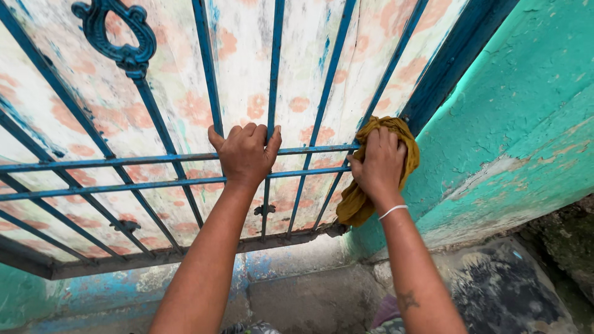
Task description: The person wipes down the metal bars of a gate using a cloth while holding the gate by hand.
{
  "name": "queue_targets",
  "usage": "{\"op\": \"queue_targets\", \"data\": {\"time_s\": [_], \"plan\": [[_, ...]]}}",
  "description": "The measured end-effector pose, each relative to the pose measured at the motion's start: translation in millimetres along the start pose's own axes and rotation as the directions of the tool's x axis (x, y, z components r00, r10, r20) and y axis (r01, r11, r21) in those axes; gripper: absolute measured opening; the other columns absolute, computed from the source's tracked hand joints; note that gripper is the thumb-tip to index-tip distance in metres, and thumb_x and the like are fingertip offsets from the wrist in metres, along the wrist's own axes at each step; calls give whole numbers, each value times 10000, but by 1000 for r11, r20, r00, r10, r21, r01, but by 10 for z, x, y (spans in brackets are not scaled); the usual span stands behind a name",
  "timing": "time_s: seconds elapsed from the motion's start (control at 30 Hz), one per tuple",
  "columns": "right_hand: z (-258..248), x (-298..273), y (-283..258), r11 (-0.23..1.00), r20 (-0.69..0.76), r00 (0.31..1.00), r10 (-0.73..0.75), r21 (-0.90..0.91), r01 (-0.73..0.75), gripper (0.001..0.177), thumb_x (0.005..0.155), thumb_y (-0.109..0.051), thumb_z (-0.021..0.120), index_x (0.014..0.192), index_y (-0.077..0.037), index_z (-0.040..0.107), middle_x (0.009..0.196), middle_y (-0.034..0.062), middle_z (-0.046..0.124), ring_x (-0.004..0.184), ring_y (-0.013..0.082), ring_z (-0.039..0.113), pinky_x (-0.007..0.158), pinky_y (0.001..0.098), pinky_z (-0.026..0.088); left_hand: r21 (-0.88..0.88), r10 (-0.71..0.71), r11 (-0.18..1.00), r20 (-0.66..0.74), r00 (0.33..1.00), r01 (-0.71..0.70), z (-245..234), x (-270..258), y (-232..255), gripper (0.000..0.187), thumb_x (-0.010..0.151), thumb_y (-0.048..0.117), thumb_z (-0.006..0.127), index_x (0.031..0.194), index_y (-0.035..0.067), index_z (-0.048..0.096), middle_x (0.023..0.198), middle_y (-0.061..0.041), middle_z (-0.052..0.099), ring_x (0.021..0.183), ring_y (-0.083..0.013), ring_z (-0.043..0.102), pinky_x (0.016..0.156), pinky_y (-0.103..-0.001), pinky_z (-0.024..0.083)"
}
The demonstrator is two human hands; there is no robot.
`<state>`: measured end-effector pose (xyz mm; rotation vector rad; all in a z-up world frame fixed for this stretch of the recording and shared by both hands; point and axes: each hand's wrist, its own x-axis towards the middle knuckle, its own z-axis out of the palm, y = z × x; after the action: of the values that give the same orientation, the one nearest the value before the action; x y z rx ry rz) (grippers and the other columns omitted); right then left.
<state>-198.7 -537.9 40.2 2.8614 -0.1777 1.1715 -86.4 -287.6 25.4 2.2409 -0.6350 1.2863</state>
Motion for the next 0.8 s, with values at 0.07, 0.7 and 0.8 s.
{"op": "queue_targets", "data": {"time_s": [0.07,0.7,0.8], "plan": [[22,-93,-43,999,-177,984,-3,33,9,407,744,-153,829,1044,-13,590,1140,147,562,1104,371,521,928,518,402,-3,-13,1000,-2,1000,13,17,-7,2,374,1022,389,667,728,158,684,738,12,646,754,-218,633,1039,-693,269],[837,-338,-717,993,-145,984,-105,44,113,576,766,-174,742,1243,71,534,1395,370,499,1322,516,470,1067,504,448,27,7,1000,-11,1000,-6,-26,3,20,395,1026,417,654,734,155,693,734,15,652,754,-208,637,1047,-673,281],[758,-153,-720,997,-153,986,-60,29,65,558,732,-201,746,1144,105,528,1373,356,505,1309,495,482,1087,523,447,33,20,999,-24,1000,-19,-59,5,27,376,1012,420,661,752,151,694,747,11,654,767,-213,640,1045,-672,281]]}}
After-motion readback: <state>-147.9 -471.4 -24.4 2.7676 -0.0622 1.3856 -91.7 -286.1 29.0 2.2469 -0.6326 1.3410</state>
